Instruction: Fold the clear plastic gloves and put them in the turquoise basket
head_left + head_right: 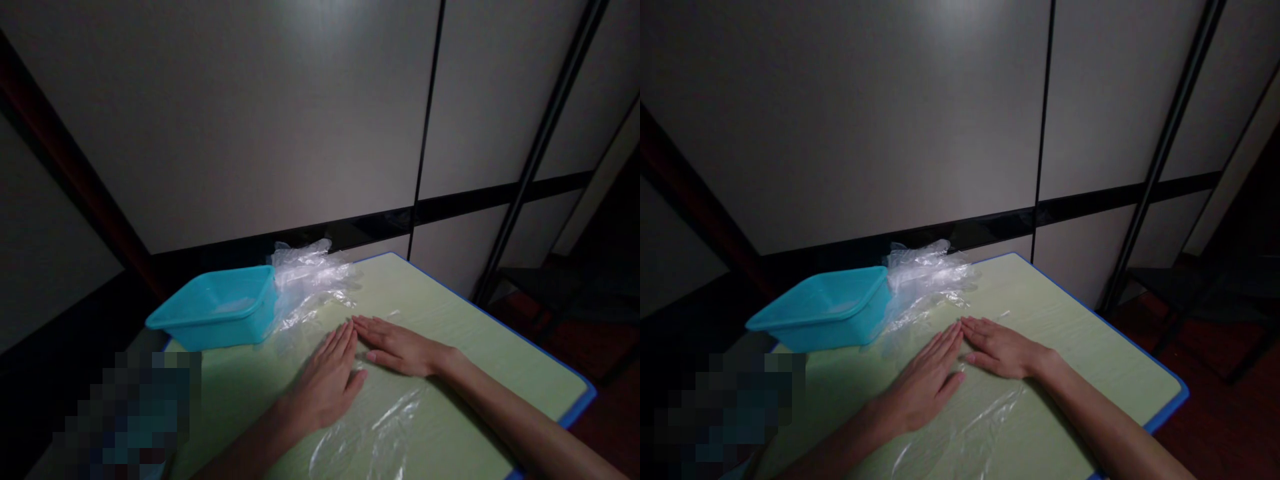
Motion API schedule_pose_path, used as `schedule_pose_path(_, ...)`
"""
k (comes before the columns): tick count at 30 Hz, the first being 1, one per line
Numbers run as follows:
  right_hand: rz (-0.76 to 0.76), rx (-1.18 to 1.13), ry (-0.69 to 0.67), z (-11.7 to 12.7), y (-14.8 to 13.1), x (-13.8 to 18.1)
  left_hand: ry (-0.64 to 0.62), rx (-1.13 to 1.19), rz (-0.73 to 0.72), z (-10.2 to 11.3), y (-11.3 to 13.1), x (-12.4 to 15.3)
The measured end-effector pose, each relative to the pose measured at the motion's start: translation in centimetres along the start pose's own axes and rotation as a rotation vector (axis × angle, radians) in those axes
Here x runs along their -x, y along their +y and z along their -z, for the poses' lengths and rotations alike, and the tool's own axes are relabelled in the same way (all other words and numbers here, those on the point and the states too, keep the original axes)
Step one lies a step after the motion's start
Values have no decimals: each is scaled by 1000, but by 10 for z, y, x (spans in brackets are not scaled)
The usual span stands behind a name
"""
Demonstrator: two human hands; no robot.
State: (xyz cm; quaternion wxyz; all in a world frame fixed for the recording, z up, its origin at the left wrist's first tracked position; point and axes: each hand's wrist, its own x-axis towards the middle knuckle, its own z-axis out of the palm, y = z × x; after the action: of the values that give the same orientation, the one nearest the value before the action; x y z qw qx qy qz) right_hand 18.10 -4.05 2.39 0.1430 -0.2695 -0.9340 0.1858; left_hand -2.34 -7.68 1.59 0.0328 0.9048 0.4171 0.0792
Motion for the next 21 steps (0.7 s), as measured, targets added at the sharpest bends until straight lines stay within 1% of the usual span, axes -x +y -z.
schedule_pose_path(4,-12,126,-56,-8,-2,1,-72,-15,-7,-2,1,2)
schedule_pose_path(8,-61,161,-61,-6,5,8,-104,-39,-4,-1,0,3)
schedule_pose_path(11,-168,135,-29,0,17,19,-110,-57,-8,-1,-1,3)
schedule_pose_path(16,-419,124,-11,11,38,38,-131,-59,-2,-1,0,2)
schedule_pose_path(18,-484,130,-17,15,41,43,-138,-45,13,-1,0,2)
schedule_pose_path(21,-535,129,-25,18,42,45,-137,-6,36,2,0,2)
